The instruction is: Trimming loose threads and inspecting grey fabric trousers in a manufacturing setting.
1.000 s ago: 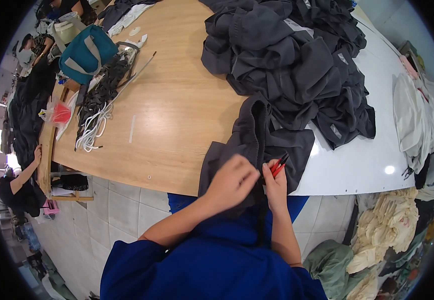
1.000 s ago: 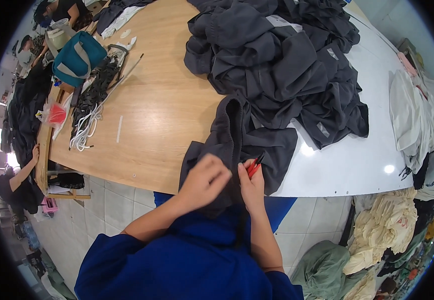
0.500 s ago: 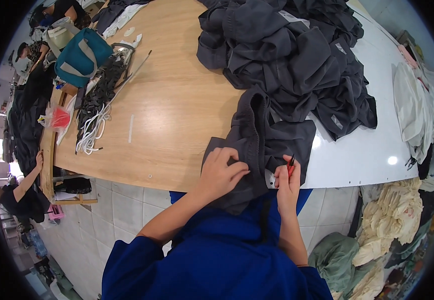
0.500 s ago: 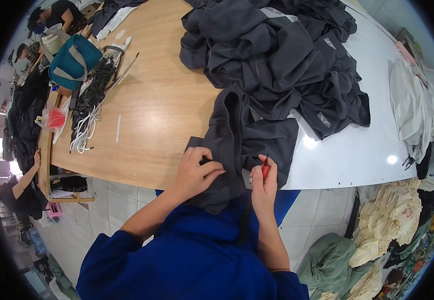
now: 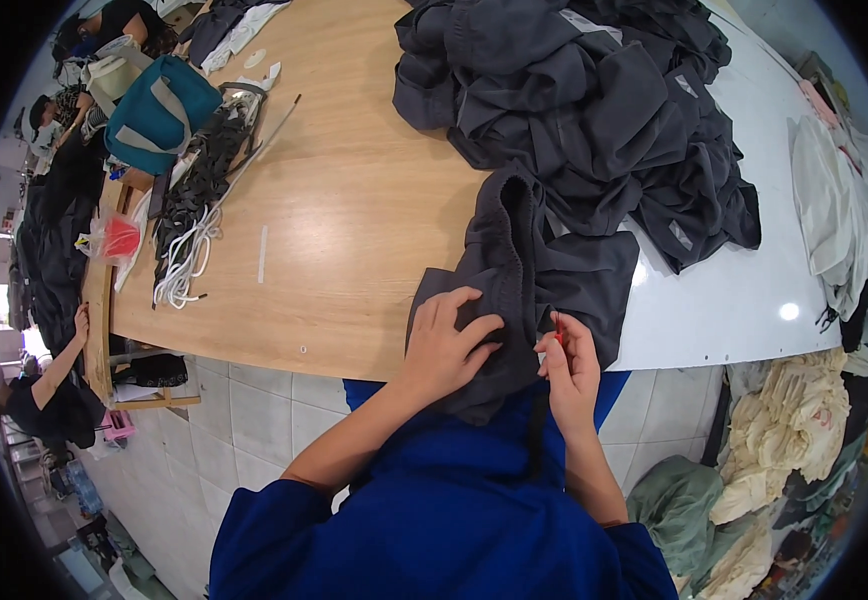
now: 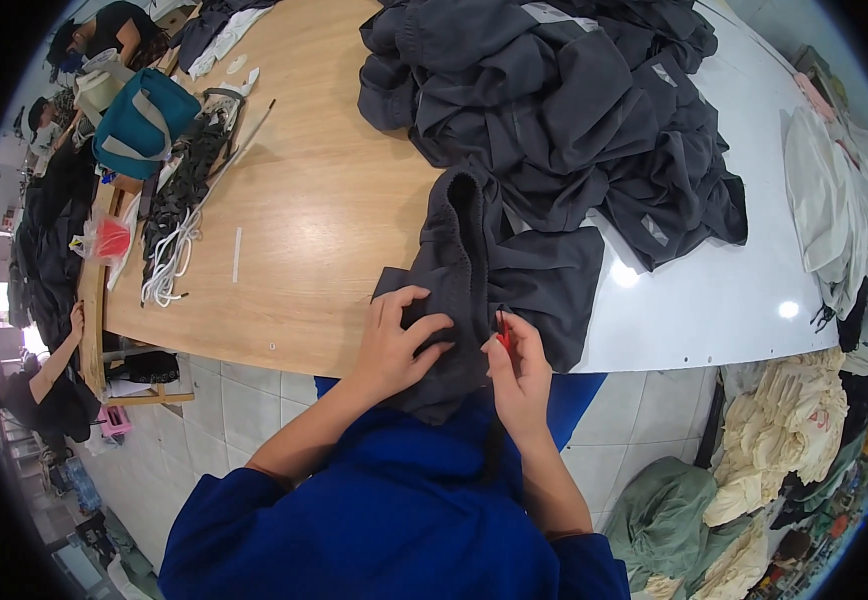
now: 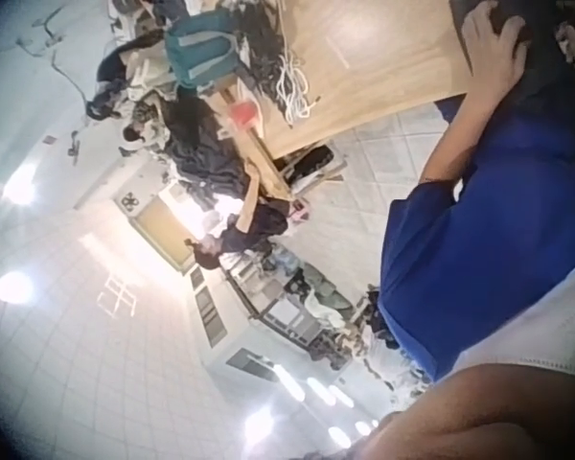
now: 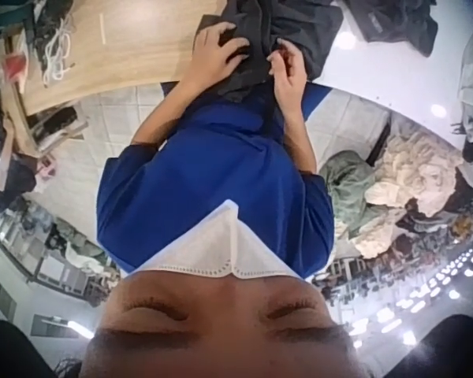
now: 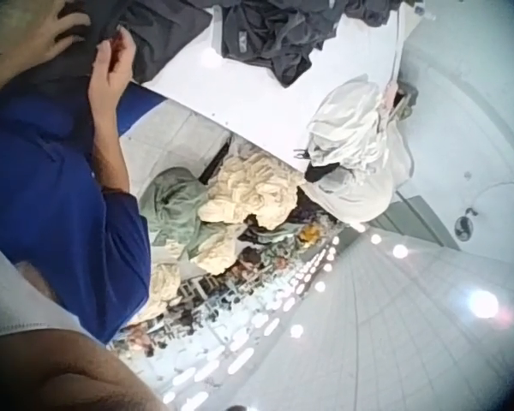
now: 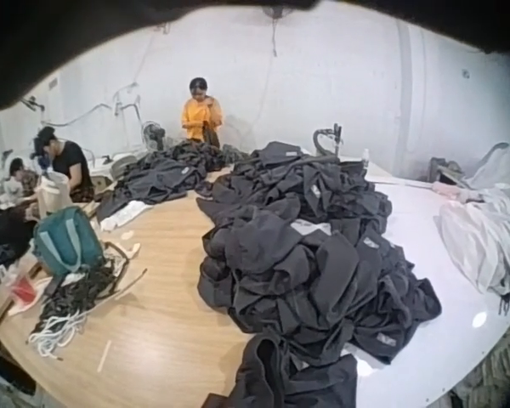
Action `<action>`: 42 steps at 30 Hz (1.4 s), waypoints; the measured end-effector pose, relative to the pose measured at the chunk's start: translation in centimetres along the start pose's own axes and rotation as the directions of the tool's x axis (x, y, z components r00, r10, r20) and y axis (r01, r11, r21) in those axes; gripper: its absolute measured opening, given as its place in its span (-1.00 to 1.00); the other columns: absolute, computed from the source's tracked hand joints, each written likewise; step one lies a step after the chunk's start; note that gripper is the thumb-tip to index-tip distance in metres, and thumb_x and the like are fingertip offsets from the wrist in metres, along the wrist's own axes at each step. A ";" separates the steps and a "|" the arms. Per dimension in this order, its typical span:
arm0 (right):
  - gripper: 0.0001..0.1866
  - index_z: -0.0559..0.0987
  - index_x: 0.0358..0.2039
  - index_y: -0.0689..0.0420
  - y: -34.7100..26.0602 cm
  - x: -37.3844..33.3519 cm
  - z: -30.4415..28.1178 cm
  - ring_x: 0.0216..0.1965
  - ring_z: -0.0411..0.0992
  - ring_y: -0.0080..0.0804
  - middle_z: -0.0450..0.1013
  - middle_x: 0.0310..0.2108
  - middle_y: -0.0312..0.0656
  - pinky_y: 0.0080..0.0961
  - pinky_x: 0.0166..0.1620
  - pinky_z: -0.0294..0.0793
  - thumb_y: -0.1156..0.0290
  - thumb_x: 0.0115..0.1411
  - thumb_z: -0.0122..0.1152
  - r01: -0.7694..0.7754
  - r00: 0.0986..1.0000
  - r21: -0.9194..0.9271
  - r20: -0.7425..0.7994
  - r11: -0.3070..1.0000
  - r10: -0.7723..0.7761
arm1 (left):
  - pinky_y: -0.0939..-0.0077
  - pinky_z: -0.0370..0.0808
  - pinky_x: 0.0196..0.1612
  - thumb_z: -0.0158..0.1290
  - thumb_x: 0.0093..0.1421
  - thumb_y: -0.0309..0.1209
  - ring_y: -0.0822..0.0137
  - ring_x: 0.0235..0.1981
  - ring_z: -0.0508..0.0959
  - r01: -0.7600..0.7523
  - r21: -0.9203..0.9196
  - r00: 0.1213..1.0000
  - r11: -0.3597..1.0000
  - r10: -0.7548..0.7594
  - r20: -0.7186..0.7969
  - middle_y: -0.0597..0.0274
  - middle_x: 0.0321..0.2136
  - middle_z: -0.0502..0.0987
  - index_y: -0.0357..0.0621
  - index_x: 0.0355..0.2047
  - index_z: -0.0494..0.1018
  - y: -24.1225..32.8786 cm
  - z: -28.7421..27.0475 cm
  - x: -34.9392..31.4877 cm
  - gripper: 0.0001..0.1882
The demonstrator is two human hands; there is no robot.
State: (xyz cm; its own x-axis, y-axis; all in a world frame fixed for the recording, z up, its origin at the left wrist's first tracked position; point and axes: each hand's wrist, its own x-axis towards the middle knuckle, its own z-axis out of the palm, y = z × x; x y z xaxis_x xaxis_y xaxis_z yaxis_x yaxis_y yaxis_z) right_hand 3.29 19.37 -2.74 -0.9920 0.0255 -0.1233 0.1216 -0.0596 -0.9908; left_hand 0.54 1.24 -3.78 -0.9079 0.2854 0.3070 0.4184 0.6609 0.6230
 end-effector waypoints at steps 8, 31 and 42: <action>-0.66 0.29 0.03 0.26 -0.1 -0.4 -0.1 -0.52 0.23 -0.75 0.38 -0.38 -0.26 -0.84 -0.44 0.25 0.44 0.27 -0.09 -0.023 1.000 0.048 -0.003 0.999 0.023 | 0.36 0.33 -0.23 0.23 -0.17 -0.46 0.20 -0.30 0.43 -0.163 -0.050 0.961 0.985 0.147 -0.235 0.25 -0.34 0.45 -0.06 -0.48 0.49 -2.8 2.2 0.2 -0.81; -0.73 0.40 -0.17 0.23 1.7 0.3 0.0 -0.38 0.38 -0.66 0.43 -0.35 -0.25 -0.75 -0.30 0.36 0.49 0.11 0.18 0.035 0.994 -0.211 -0.090 0.977 -0.055 | 0.59 0.28 -0.04 -0.10 0.23 -0.51 0.48 -0.19 0.37 0.268 -0.664 0.540 0.698 -0.679 -0.497 0.27 -0.24 0.44 -0.16 0.02 0.27 -6.1 -3.3 2.4 -0.67; -0.65 0.43 -0.17 0.16 0.1 -0.9 2.7 -0.21 0.49 -0.30 0.45 -0.10 -0.10 -0.55 -0.15 0.44 0.41 0.01 0.27 0.189 0.938 -0.318 0.338 0.929 -0.075 | 0.55 0.42 -0.43 0.15 0.02 -0.10 0.35 -0.52 0.51 0.540 -0.200 0.840 0.817 -0.512 0.178 0.16 -0.55 0.51 -0.22 -0.37 0.49 -4.6 0.0 5.0 -0.61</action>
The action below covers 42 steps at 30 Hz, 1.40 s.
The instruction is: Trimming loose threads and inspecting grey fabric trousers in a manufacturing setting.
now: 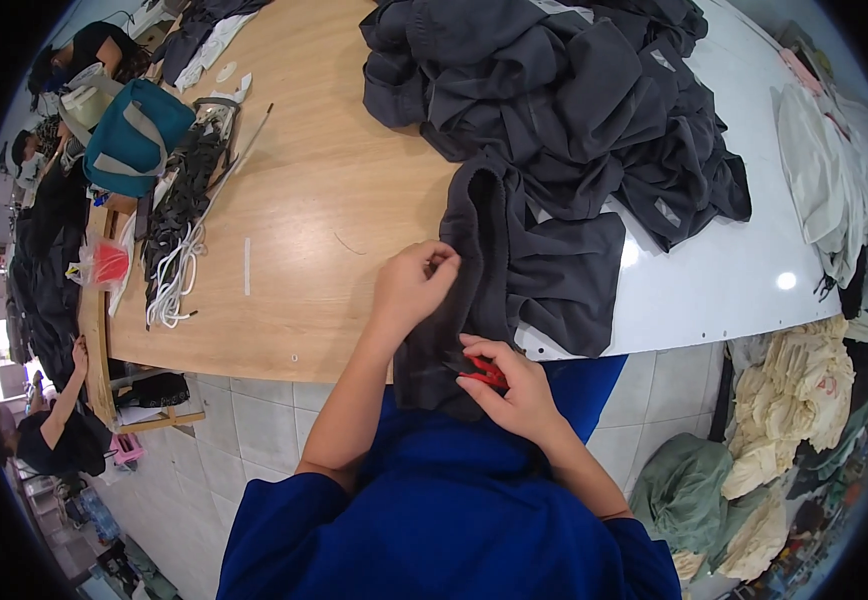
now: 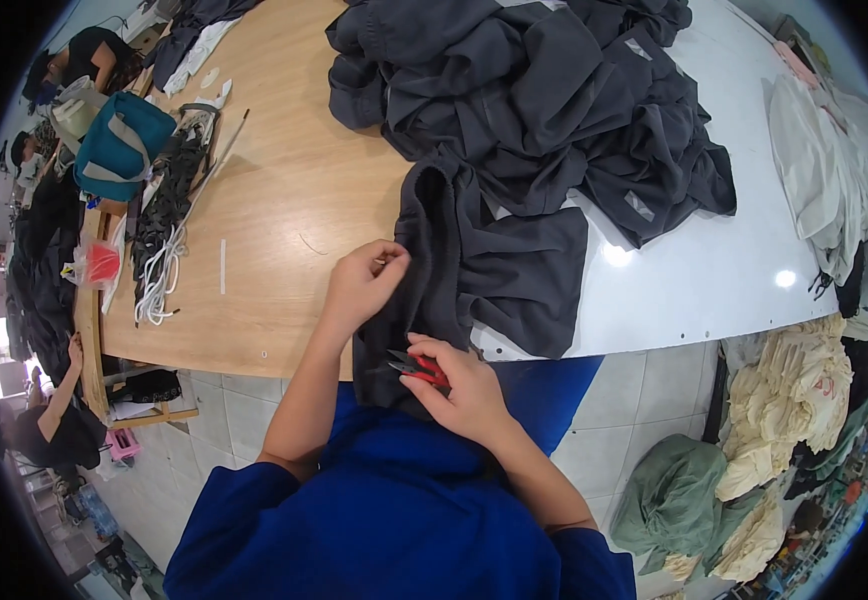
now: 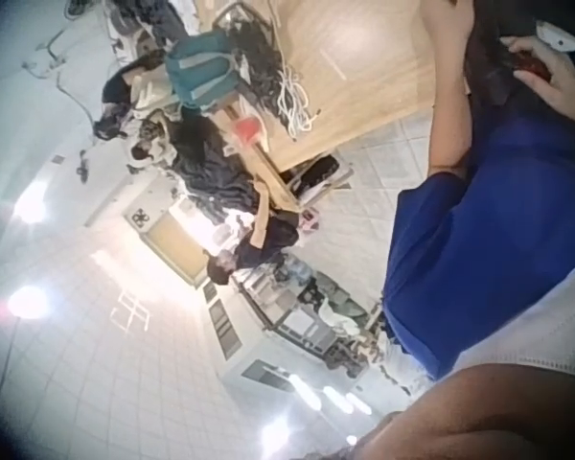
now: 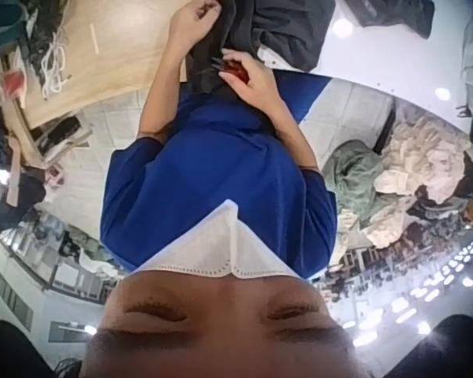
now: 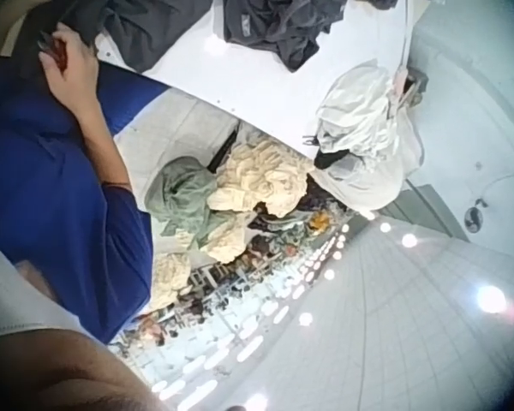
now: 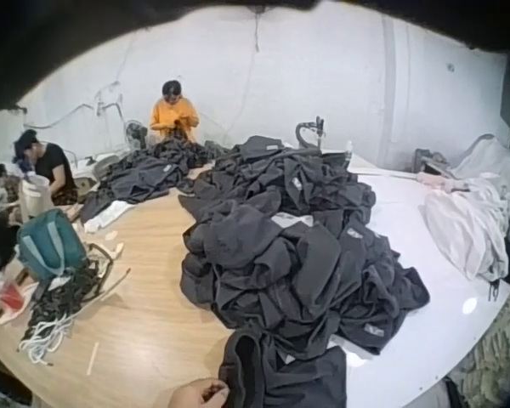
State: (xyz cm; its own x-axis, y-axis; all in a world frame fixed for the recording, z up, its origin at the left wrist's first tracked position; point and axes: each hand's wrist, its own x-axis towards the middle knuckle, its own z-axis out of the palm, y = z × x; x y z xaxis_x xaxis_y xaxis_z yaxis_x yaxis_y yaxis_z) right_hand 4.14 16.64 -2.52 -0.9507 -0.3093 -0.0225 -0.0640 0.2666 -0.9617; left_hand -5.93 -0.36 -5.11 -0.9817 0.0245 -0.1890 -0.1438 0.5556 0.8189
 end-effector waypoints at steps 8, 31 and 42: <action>-0.65 0.41 -0.18 0.13 -1.3 1.0 2.2 -0.27 0.50 -0.24 0.40 -0.01 -0.08 -0.48 -0.21 0.47 0.36 0.02 0.27 0.127 0.981 -0.101 0.159 0.987 -0.110 | 0.59 0.41 -0.28 0.08 0.11 -0.18 0.42 -0.35 0.50 -0.024 0.181 0.983 0.983 -0.009 0.181 0.16 -0.35 0.53 -0.20 -0.19 0.43 0.3 -1.9 0.1 -0.63; -0.77 0.54 -0.34 0.14 0.3 3.9 -1.4 -0.45 0.48 -0.26 0.47 -0.43 -0.20 -0.52 -0.40 0.44 0.42 -0.07 0.29 0.009 0.960 -0.438 -0.248 0.899 -0.130 | 0.65 0.40 -0.17 -0.12 0.28 -0.41 0.53 -0.28 0.49 0.281 -0.757 0.957 0.590 -0.112 0.269 0.24 -0.29 0.51 -0.21 -0.13 0.31 -1.6 -1.8 -1.8 -0.81; -0.80 0.57 -0.38 0.14 1.2 4.6 -1.7 -0.48 0.47 -0.28 0.46 -0.46 -0.22 -0.51 -0.43 0.43 0.44 -0.10 0.30 0.055 0.963 -0.543 -0.194 0.838 -0.188 | 0.67 0.40 -0.18 -0.12 0.28 -0.40 0.53 -0.29 0.49 0.284 -0.730 0.959 0.622 -0.192 0.210 0.23 -0.31 0.53 -0.23 -0.10 0.31 -1.5 -3.0 -1.6 -0.78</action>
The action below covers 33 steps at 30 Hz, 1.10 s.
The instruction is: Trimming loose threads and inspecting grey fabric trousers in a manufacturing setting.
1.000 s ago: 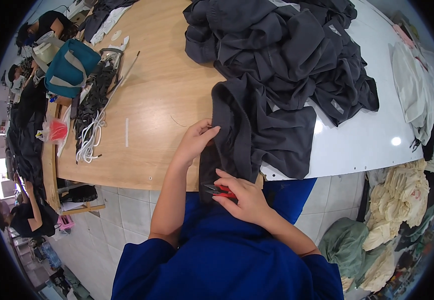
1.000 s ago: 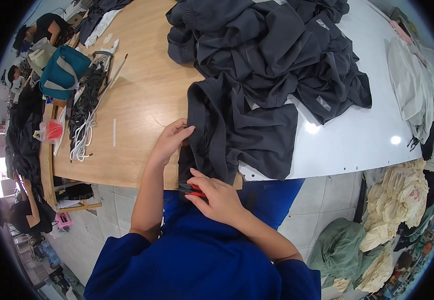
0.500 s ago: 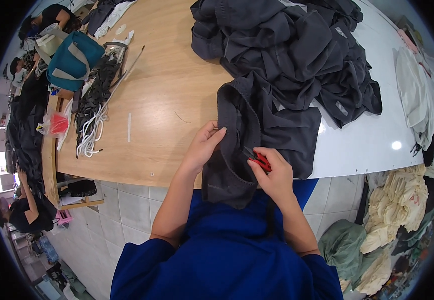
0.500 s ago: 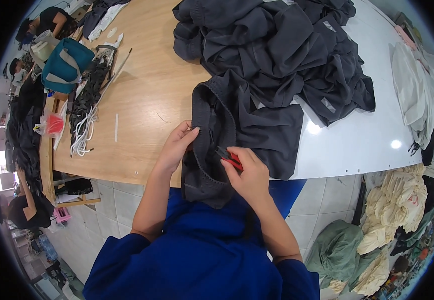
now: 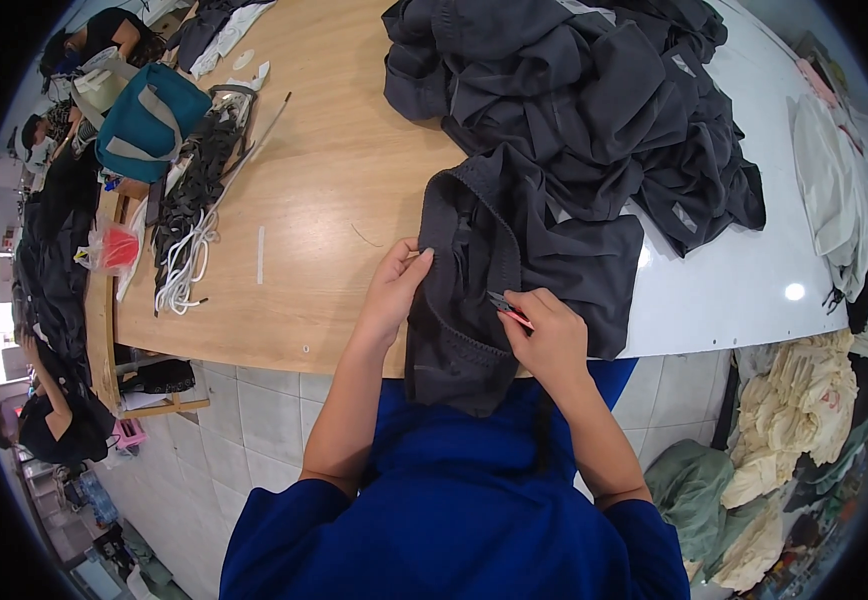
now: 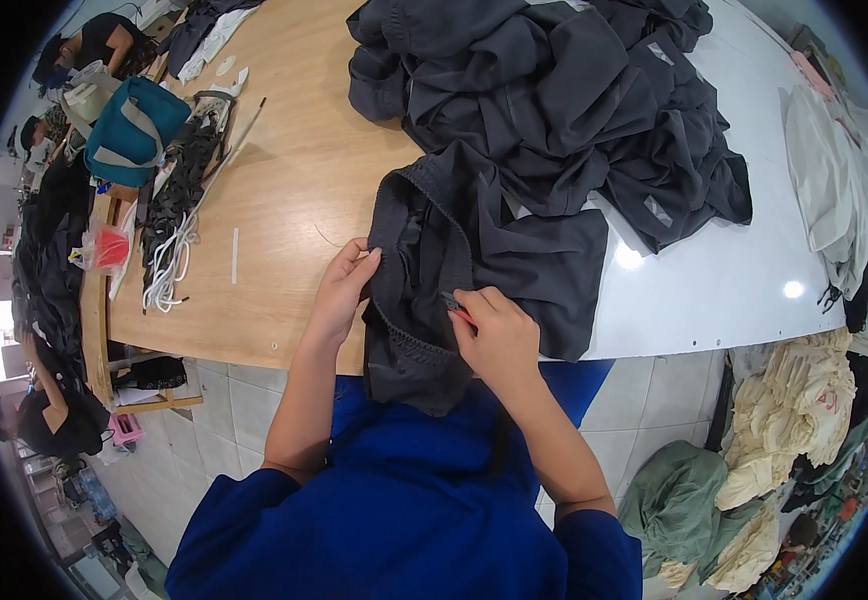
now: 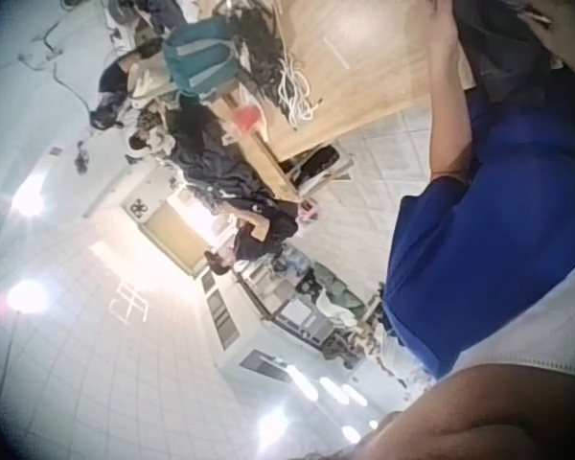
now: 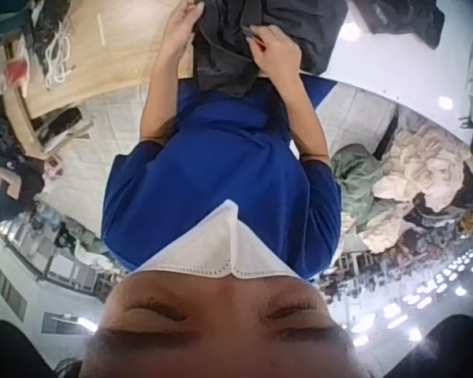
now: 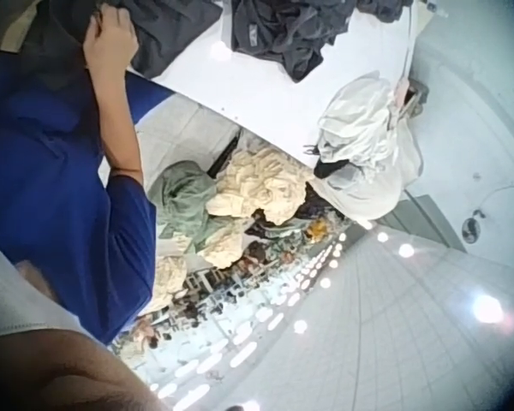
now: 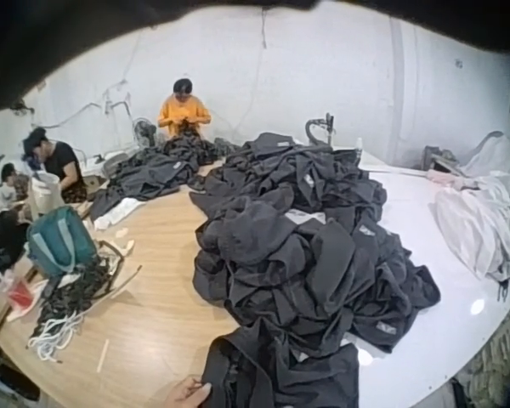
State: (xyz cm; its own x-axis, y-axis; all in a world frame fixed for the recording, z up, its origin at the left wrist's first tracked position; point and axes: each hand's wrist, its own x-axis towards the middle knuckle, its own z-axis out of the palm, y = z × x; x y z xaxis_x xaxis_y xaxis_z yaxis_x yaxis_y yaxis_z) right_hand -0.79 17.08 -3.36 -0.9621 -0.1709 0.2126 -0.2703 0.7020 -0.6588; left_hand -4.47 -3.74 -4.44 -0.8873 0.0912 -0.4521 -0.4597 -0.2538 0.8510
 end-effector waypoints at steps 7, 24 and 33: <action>-0.80 0.58 -0.39 0.13 0.1 0.1 -0.4 -0.45 0.47 -0.29 0.46 -0.46 -0.24 -0.52 -0.39 0.44 0.46 -0.11 0.29 0.023 0.999 0.006 0.026 1.000 -0.023 | 0.67 0.40 -0.22 -0.10 0.28 -0.37 0.54 -0.31 0.50 0.012 -0.044 0.999 0.999 -0.014 -0.042 0.25 -0.33 0.52 -0.20 -0.11 0.32 -0.1 -0.2 0.1 -0.77; -0.86 0.58 -0.46 0.07 0.7 0.1 -0.4 -0.49 0.45 -0.38 0.46 -0.49 -0.32 -0.56 -0.45 0.42 0.44 -0.11 0.28 0.110 0.993 -0.063 -0.032 0.992 -0.112 | 0.70 0.40 -0.29 -0.10 0.28 -0.36 0.59 -0.38 0.49 0.006 -0.026 0.998 1.000 -0.008 -0.070 0.32 -0.38 0.51 -0.16 -0.14 0.34 -0.4 -0.3 -0.1 -0.80; -0.69 0.51 -0.25 0.08 -0.3 0.3 -0.4 -0.46 0.49 -0.32 0.48 -0.41 -0.21 -0.53 -0.43 0.44 0.33 -0.05 0.29 -0.037 0.995 0.148 -0.089 0.988 0.051 | 0.67 0.40 -0.25 -0.09 0.27 -0.34 0.56 -0.35 0.49 0.033 -0.109 0.999 0.994 -0.037 -0.037 0.34 -0.36 0.51 -0.13 -0.14 0.35 -0.7 -0.9 -0.3 -0.80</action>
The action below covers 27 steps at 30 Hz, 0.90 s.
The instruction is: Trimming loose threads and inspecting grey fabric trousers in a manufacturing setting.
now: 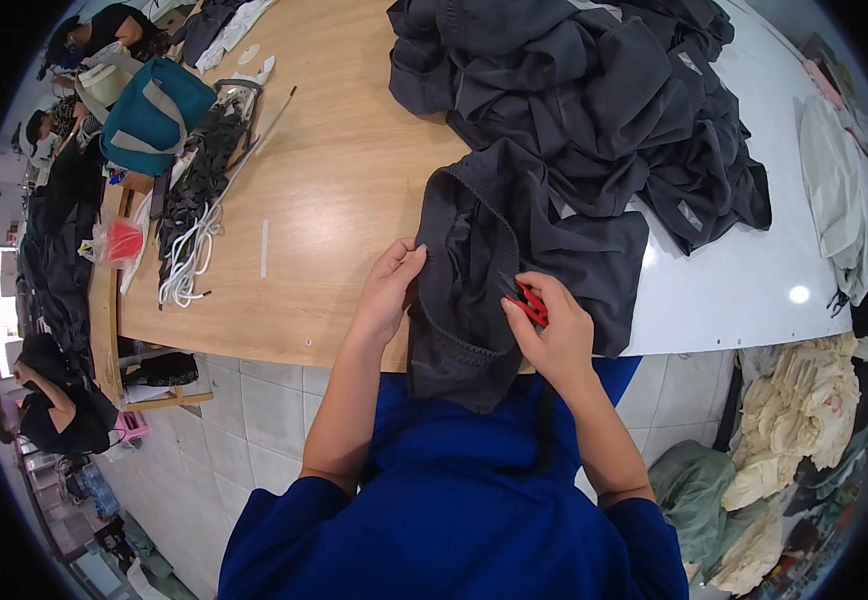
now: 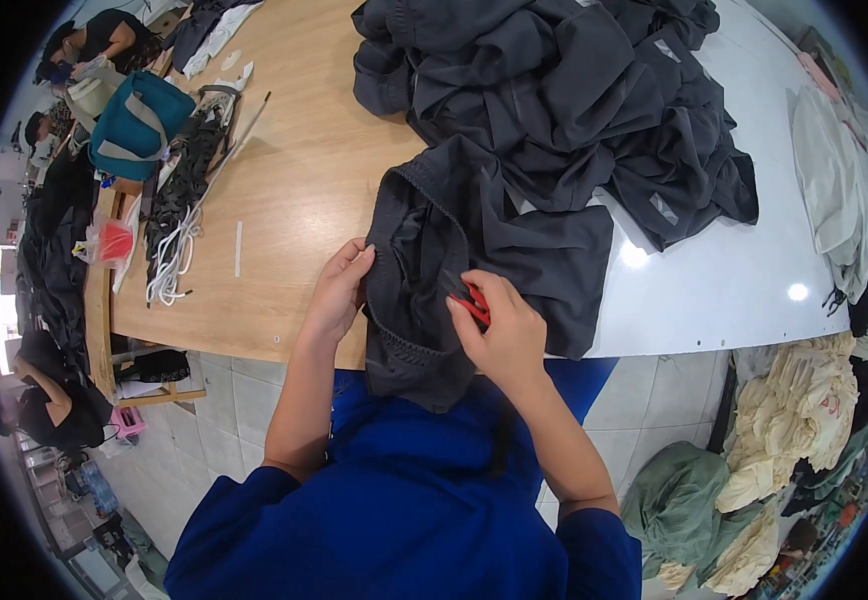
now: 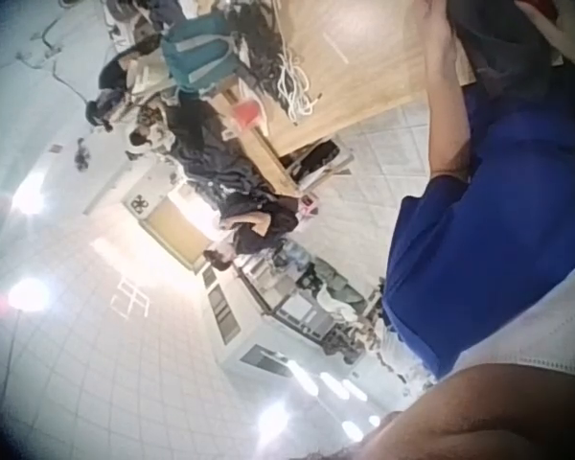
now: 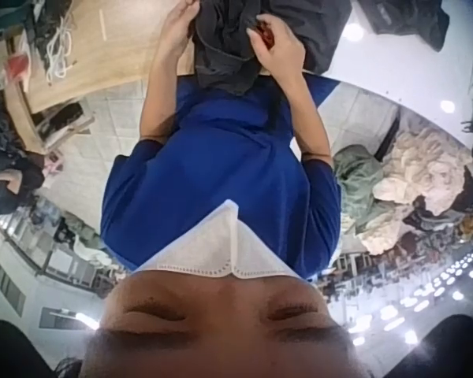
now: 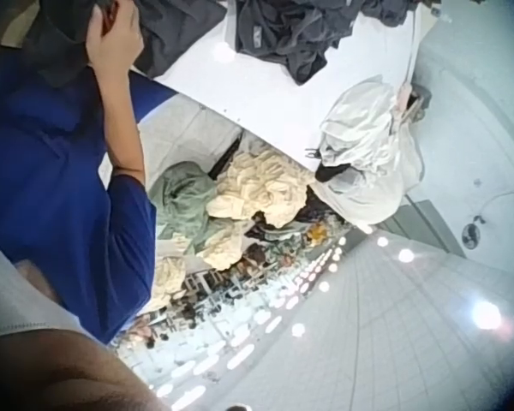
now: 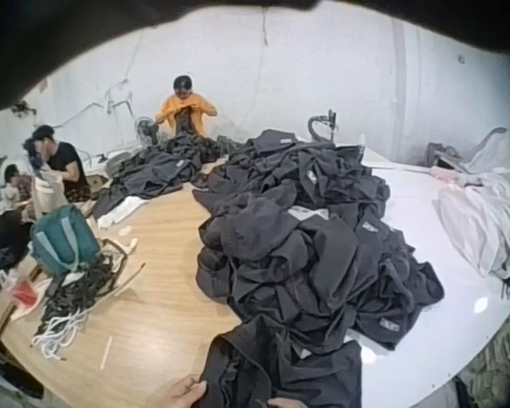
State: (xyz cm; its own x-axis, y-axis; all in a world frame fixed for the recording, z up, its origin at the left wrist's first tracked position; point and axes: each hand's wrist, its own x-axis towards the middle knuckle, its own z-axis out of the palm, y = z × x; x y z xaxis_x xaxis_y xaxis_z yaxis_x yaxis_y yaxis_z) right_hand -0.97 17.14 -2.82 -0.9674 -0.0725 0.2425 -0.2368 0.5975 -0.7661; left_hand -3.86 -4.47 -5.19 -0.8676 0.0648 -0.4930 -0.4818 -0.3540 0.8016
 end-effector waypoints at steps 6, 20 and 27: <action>-0.58 0.48 -0.10 -0.06 -0.4 0.4 0.5 -0.56 0.49 -0.29 0.48 -0.59 -0.25 -0.50 -0.52 0.42 0.22 -0.03 0.27 0.133 0.970 -0.098 0.215 0.986 -0.109 | 0.62 0.41 -0.22 -0.09 0.27 -0.30 0.54 -0.32 0.49 0.025 -0.059 0.999 0.998 -0.024 0.028 0.36 -0.32 0.50 -0.10 -0.16 0.36 0.4 -0.2 -0.5 -0.80; -0.84 0.49 -0.32 0.22 2.9 -1.0 2.0 -0.52 0.42 -0.58 0.46 -0.54 -0.16 -0.68 -0.38 0.36 0.43 0.12 0.18 -0.229 0.971 0.223 0.115 0.948 0.207 | 0.71 0.34 -0.17 -0.04 0.24 -0.42 0.59 -0.27 0.43 -0.107 0.148 0.994 0.983 0.105 0.020 0.37 -0.32 0.47 -0.20 -0.22 0.37 0.1 0.1 -0.7 -0.85; -0.76 0.55 -0.30 0.04 1.6 -0.3 1.4 -0.53 0.48 -0.23 0.48 -0.54 -0.15 -0.49 -0.46 0.43 0.47 -0.06 0.20 0.116 0.984 0.063 0.131 0.991 -0.123 | 0.69 0.32 -0.07 -0.10 0.27 -0.43 0.55 -0.18 0.42 -0.120 0.187 0.993 0.975 0.114 0.041 0.30 -0.25 0.48 -0.27 -0.10 0.35 0.0 0.4 -1.0 -0.77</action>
State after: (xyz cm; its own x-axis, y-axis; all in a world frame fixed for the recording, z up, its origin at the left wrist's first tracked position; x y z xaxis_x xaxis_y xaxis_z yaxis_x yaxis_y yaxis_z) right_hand -1.14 17.03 -4.92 -0.9341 -0.2498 0.2551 -0.3526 0.5338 -0.7686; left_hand -3.06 -4.20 -4.56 -0.9214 0.0623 -0.3836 -0.3885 -0.1783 0.9040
